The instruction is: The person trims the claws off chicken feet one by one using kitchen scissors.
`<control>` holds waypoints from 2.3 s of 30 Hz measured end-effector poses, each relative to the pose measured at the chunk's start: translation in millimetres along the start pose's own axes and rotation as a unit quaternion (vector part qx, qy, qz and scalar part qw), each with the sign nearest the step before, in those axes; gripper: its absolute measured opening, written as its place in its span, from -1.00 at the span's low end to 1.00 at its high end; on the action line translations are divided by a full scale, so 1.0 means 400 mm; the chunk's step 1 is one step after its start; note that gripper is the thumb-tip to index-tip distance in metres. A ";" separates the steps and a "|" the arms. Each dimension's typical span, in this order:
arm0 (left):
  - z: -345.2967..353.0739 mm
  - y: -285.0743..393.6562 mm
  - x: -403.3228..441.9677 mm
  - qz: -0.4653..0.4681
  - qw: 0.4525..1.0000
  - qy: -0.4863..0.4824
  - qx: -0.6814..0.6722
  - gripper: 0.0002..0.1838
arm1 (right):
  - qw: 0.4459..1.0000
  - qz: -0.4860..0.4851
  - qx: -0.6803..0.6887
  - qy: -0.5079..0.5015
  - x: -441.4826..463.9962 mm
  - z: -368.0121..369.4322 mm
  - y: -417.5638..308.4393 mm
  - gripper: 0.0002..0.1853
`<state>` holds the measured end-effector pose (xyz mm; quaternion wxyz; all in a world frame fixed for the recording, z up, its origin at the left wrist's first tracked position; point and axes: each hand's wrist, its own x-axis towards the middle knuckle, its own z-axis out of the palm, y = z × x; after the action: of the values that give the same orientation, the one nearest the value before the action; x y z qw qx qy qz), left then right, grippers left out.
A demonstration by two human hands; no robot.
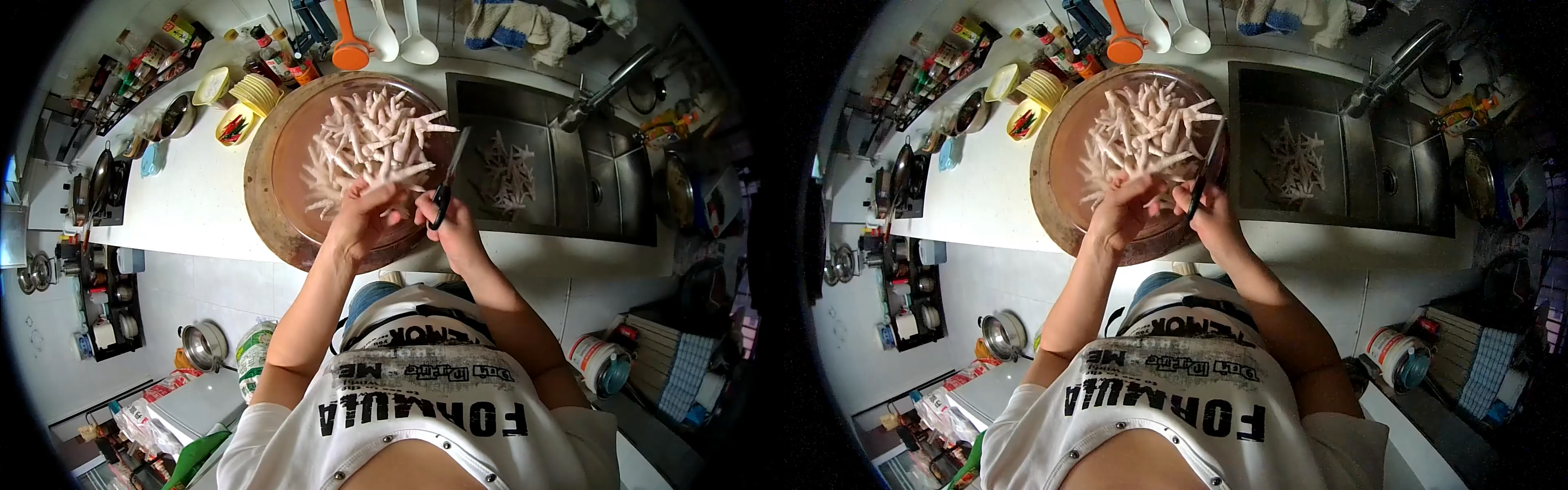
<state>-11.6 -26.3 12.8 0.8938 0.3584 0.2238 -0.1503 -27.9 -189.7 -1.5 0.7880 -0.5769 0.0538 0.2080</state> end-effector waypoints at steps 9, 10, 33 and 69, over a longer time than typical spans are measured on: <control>0.015 0.007 -0.030 0.001 0.978 -0.094 0.188 -0.89 | 0.998 -0.056 -0.028 -0.021 0.036 0.017 -0.045 -0.80; 0.010 0.007 -0.027 -0.006 0.974 -0.117 0.192 -0.88 | 0.996 -0.059 -0.069 -0.027 0.036 0.015 -0.046 -0.79; -0.002 0.018 -0.028 0.389 0.689 -0.017 0.611 -0.68 | 0.862 -0.009 -0.507 -0.001 -0.034 0.017 -0.085 -0.48; 0.035 -0.040 -0.017 0.206 0.927 0.061 0.306 -0.84 | 0.822 -0.019 -0.568 0.034 -0.034 0.019 -0.093 -0.46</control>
<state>-20.1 -46.8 16.1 0.7365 0.6613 0.1422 -0.0020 -26.8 -195.3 38.3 0.3218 -0.9302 -0.0577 0.1670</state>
